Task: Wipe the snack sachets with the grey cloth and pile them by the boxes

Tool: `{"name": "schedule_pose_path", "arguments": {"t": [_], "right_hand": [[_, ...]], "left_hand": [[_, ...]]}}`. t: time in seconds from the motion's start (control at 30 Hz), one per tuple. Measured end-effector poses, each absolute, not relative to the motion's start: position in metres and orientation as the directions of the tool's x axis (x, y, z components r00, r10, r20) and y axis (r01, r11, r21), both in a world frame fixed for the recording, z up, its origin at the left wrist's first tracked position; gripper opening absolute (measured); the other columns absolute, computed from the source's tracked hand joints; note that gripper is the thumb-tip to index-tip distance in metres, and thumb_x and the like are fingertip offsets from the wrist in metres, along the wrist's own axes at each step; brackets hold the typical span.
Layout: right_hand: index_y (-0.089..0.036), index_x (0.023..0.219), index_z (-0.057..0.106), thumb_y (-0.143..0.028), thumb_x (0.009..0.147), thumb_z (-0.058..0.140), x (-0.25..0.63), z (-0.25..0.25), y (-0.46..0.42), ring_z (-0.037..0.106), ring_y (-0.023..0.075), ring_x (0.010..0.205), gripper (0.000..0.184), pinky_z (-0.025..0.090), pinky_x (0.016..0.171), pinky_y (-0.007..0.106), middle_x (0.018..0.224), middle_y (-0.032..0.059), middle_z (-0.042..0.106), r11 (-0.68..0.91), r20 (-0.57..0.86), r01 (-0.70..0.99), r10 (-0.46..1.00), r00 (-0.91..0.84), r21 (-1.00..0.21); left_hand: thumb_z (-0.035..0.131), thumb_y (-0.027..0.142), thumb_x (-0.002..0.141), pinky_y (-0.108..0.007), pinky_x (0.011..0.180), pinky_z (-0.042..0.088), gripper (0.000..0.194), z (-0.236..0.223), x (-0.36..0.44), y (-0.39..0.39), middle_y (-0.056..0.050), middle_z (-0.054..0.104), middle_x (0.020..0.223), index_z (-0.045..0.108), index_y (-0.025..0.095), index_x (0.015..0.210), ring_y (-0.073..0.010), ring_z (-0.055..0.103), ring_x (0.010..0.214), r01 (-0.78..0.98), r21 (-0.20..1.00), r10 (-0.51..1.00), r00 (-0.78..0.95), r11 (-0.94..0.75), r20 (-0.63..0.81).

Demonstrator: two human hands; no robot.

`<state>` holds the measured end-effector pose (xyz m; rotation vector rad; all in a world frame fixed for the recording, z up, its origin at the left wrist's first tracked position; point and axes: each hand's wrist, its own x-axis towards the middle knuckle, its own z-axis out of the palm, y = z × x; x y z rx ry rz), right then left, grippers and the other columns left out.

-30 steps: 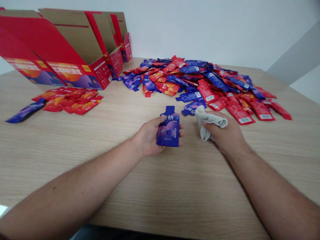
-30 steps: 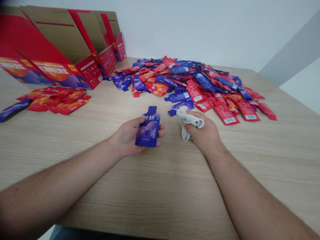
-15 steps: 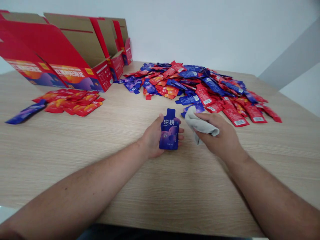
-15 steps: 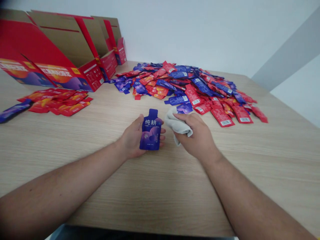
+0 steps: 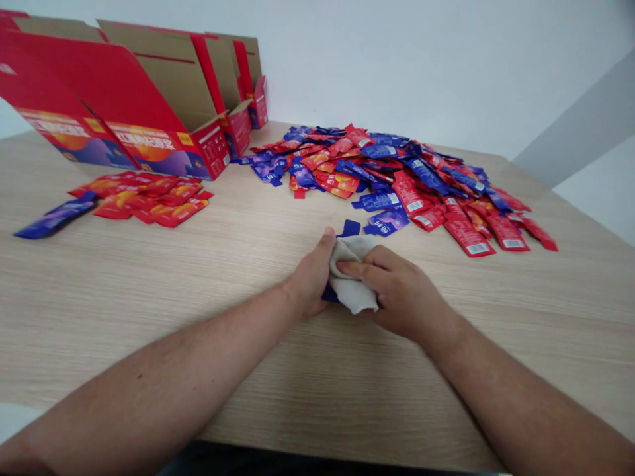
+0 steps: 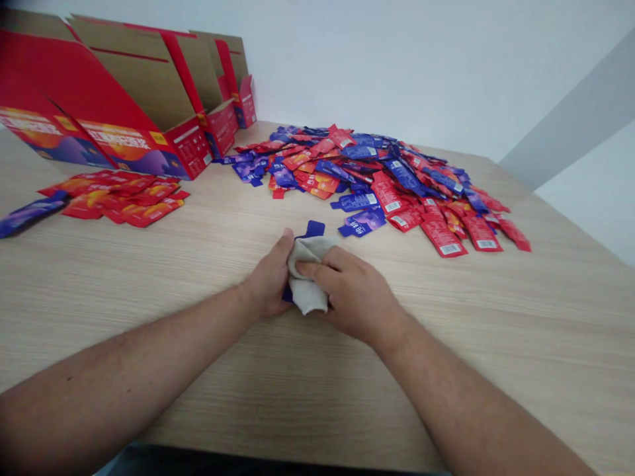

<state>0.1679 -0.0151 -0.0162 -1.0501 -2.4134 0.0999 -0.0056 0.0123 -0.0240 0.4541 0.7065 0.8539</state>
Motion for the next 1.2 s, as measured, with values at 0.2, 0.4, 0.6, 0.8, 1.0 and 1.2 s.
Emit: {"name": "schedule_pose_path", "arguments": {"t": [0.2,0.4,0.6,0.8,1.0,1.2], "right_hand": [[-0.022,0.141,0.074,-0.022,0.09,0.071,0.181,-0.02,-0.01,0.069,0.0277,0.092,0.051,0.059,0.078,0.041,0.103,0.0112,0.071,0.614,0.491,0.739,0.751,-0.441,-0.277],[-0.027,0.141,0.075,-0.026,0.087,0.074,0.177,-0.018,-0.013,0.07,0.0271,0.093,0.054,0.06,0.079,0.039,0.104,0.0088,0.071,0.659,0.402,0.687,0.743,-0.534,-0.306],[-0.022,0.138,0.077,-0.023,0.088,0.074,0.182,-0.02,-0.006,0.07,0.0281,0.094,0.049,0.062,0.082,0.041,0.105,0.0114,0.073,0.609,0.496,0.726,0.76,-0.419,-0.32],[-0.027,0.14,0.076,-0.023,0.085,0.078,0.183,-0.019,-0.006,0.07,0.0288,0.097,0.055,0.061,0.082,0.041,0.106,0.0098,0.073,0.604,0.462,0.732,0.771,-0.437,-0.315],[-0.023,0.14,0.076,-0.023,0.085,0.076,0.182,-0.019,-0.007,0.071,0.0286,0.095,0.055,0.06,0.079,0.04,0.107,0.0113,0.073,0.638,0.465,0.705,0.748,-0.473,-0.309],[-0.025,0.14,0.076,-0.02,0.086,0.075,0.185,-0.02,-0.003,0.071,0.0297,0.097,0.054,0.061,0.084,0.043,0.106,0.011,0.074,0.563,0.492,0.763,0.786,-0.375,-0.317]], "left_hand": [[0.022,0.06,0.116,-0.031,0.056,0.058,0.071,-0.025,-0.008,0.011,-0.009,0.077,0.08,0.075,0.014,0.121,-0.0196,0.068,0.058,-0.438,0.677,0.792,0.473,0.591,-0.386],[0.028,0.06,0.116,-0.026,0.062,0.058,0.069,-0.027,-0.009,0.012,-0.012,0.077,0.082,0.076,0.011,0.123,-0.0185,0.073,0.066,-0.485,0.678,0.819,0.467,0.552,-0.333],[0.023,0.067,0.113,-0.033,0.063,0.061,0.077,-0.028,-0.012,0.011,-0.014,0.079,0.088,0.075,0.013,0.13,-0.022,0.073,0.066,-0.419,0.703,0.794,0.493,0.575,-0.355],[0.025,0.069,0.112,-0.031,0.065,0.061,0.078,-0.029,-0.014,0.011,-0.015,0.08,0.091,0.076,0.012,0.129,-0.022,0.076,0.07,-0.419,0.706,0.79,0.514,0.571,-0.334],[0.027,0.07,0.112,-0.03,0.061,0.06,0.077,-0.028,-0.014,0.01,-0.013,0.079,0.085,0.078,0.013,0.124,-0.0203,0.073,0.063,-0.444,0.688,0.794,0.507,0.575,-0.336],[0.015,0.07,0.112,-0.03,0.058,0.059,0.086,-0.024,-0.016,0.01,-0.015,0.079,0.084,0.076,0.011,0.126,-0.0201,0.071,0.06,-0.355,0.71,0.759,0.523,0.608,-0.388]]}}
